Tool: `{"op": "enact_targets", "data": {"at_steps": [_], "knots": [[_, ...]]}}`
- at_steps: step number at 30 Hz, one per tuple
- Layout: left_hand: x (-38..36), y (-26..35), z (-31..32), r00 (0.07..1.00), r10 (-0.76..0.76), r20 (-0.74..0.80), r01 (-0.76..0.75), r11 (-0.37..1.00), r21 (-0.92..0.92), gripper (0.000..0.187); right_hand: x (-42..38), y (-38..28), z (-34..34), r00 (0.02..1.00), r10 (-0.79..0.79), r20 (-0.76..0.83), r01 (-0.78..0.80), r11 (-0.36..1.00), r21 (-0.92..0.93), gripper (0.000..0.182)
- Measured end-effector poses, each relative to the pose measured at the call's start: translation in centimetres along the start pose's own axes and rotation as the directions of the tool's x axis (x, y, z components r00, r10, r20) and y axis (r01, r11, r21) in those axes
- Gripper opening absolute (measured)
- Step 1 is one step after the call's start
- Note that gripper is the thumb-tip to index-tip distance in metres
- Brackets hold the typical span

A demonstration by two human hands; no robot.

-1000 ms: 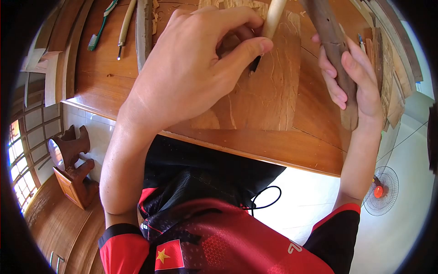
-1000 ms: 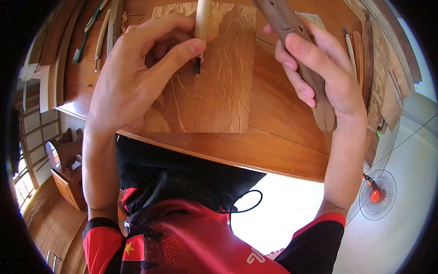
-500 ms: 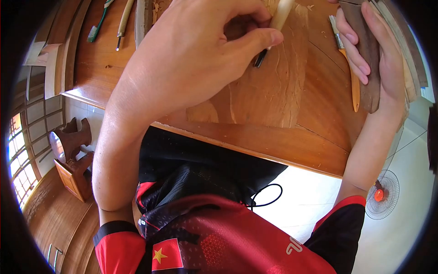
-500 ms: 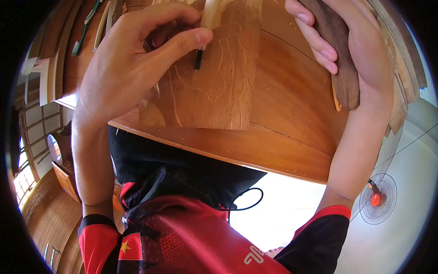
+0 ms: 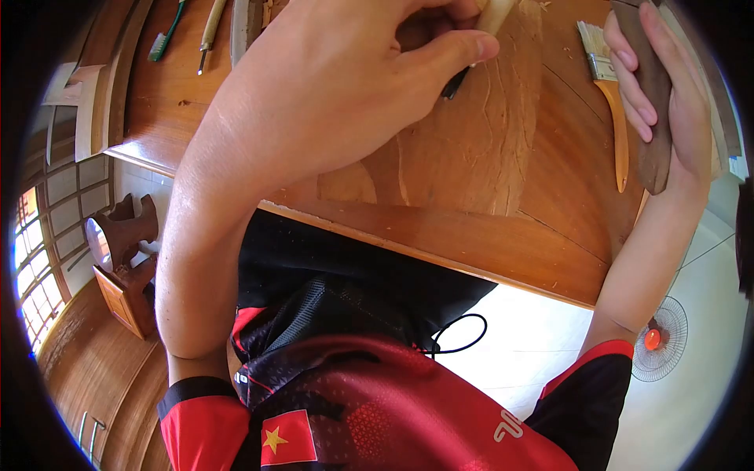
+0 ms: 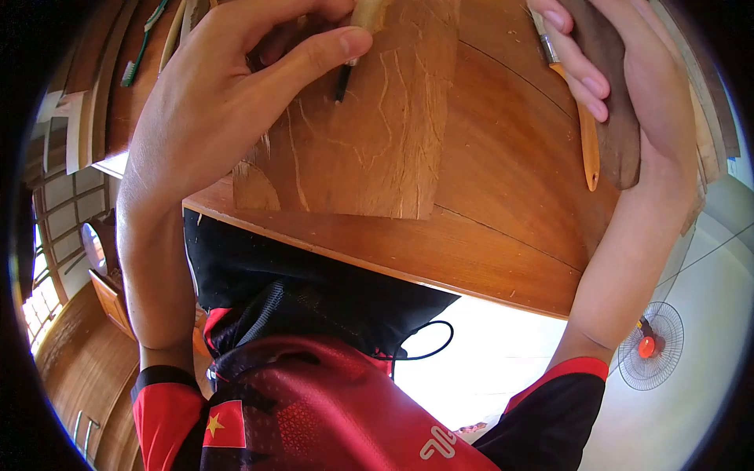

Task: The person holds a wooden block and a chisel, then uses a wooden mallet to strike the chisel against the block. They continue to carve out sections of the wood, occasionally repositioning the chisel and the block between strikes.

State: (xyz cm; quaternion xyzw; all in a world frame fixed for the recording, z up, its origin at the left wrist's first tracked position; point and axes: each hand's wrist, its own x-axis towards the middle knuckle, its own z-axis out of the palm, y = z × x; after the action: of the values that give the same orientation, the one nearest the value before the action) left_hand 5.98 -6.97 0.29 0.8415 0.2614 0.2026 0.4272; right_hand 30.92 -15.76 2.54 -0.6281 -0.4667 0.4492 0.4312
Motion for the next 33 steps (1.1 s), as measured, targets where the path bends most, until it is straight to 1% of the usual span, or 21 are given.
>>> {"op": "enact_targets", "data": {"at_steps": [1,3,4,5,7,9,11,12,14,15,17,18,20,21,23,24,26,28,30,32,33], "knots": [[0.1,-0.3,-0.1,1.000,0.008,0.016,-0.007,1.000,-0.030,0.022,0.0,0.1,-0.2,1.000,-0.002,-0.004,0.002,1.000,-0.017,0.054],[0.1,0.0,-0.1,0.999,0.001,0.042,-0.001,1.000,0.004,0.021,-0.3,0.4,-0.4,1.000,-0.008,-0.018,0.007,0.998,-0.059,0.055],[0.2,0.9,-0.1,0.999,-0.014,0.048,0.011,0.997,0.070,0.021,-0.4,0.5,-0.6,0.999,-0.016,-0.029,0.013,0.996,-0.091,0.055],[0.2,1.1,-0.1,0.998,-0.037,0.057,0.032,0.996,0.086,0.021,-0.4,0.7,-0.9,0.999,-0.018,-0.040,0.013,0.991,-0.134,0.055],[0.4,1.0,-0.3,0.993,-0.088,0.078,0.082,0.994,0.069,0.021,-0.4,0.9,-1.6,0.999,-0.025,-0.043,0.013,0.963,-0.268,0.055],[0.4,0.6,-0.5,0.994,-0.073,0.079,0.071,0.997,0.023,0.021,0.1,1.6,-4.4,1.000,-0.010,0.000,0.010,0.901,-0.434,0.055],[0.3,0.4,-0.3,0.998,-0.025,0.059,0.023,0.999,0.030,0.021,0.6,2.0,-5.6,0.999,-0.026,-0.025,0.011,0.877,-0.480,0.055],[0.2,0.5,-0.2,0.998,-0.019,0.052,0.016,0.999,0.048,0.021,0.6,2.0,-5.7,0.995,-0.055,-0.086,0.012,0.901,-0.433,0.054],[0.2,0.8,0.2,0.998,-0.042,0.047,0.037,0.993,0.110,0.021,0.7,2.0,-5.8,0.986,-0.098,-0.134,0.010,0.841,-0.541,0.054],[0.2,0.8,0.3,0.998,-0.035,0.044,0.029,0.991,0.128,0.021,0.9,1.7,-5.9,0.986,-0.117,-0.118,0.006,0.734,-0.679,0.054],[0.3,-0.3,0.5,0.998,0.048,0.028,-0.051,0.994,0.095,0.021,1.2,2.2,-5.7,0.964,-0.240,-0.117,0.062,0.626,-0.777,0.056],[0.4,-1.1,0.7,0.996,0.089,0.015,-0.090,0.994,0.068,0.021,1.3,3.1,-5.2,0.929,-0.343,-0.140,0.122,0.641,-0.757,0.058],[0.5,-2.6,1.2,0.991,0.135,-0.008,-0.135,0.991,0.015,0.022,1.3,3.1,-5.4,0.941,-0.307,-0.143,0.110,0.677,-0.728,0.060],[0.5,-2.3,1.1,0.989,0.145,-0.007,-0.145,0.989,0.011,0.022,1.3,2.0,-6.1,0.979,-0.166,-0.117,0.032,0.693,-0.720,0.060],[0.3,-0.7,0.3,0.994,0.102,0.042,-0.104,0.993,0.061,0.022,1.1,1.7,-6.4,0.987,-0.046,-0.153,-0.074,0.720,-0.690,0.060],[0.4,-0.1,0.0,0.995,0.076,0.066,-0.081,0.994,0.073,0.022,1.0,2.2,-6.0,0.974,-0.070,-0.216,-0.094,0.742,-0.664,0.060],[0.3,0.3,-0.2,0.996,0.026,0.089,-0.031,0.997,0.066,0.022,1.0,2.3,-5.6,0.959,-0.114,-0.259,-0.087,0.753,-0.652,0.060],[0.1,0.6,0.1,0.997,0.009,0.075,-0.016,0.995,0.098,0.022,1.2,2.2,-5.6,0.968,-0.135,-0.209,-0.037,0.752,-0.658,0.061],[0.2,0.6,0.1,0.997,-0.005,0.072,0.000,0.998,0.065,0.022,1.6,2.9,-6.2,0.984,-0.123,-0.132,0.018,0.793,-0.609,0.061],[0.3,0.3,-0.4,0.995,-0.016,0.097,0.017,1.000,-0.016,0.023,1.9,3.2,-6.6,0.991,-0.111,-0.078,0.034,0.762,-0.647,0.061],[0.2,0.3,-0.6,0.994,-0.013,0.109,0.017,0.999,-0.040,0.023,1.9,2.8,-6.8,0.992,-0.105,-0.073,0.021,0.694,-0.719,0.060]]}}
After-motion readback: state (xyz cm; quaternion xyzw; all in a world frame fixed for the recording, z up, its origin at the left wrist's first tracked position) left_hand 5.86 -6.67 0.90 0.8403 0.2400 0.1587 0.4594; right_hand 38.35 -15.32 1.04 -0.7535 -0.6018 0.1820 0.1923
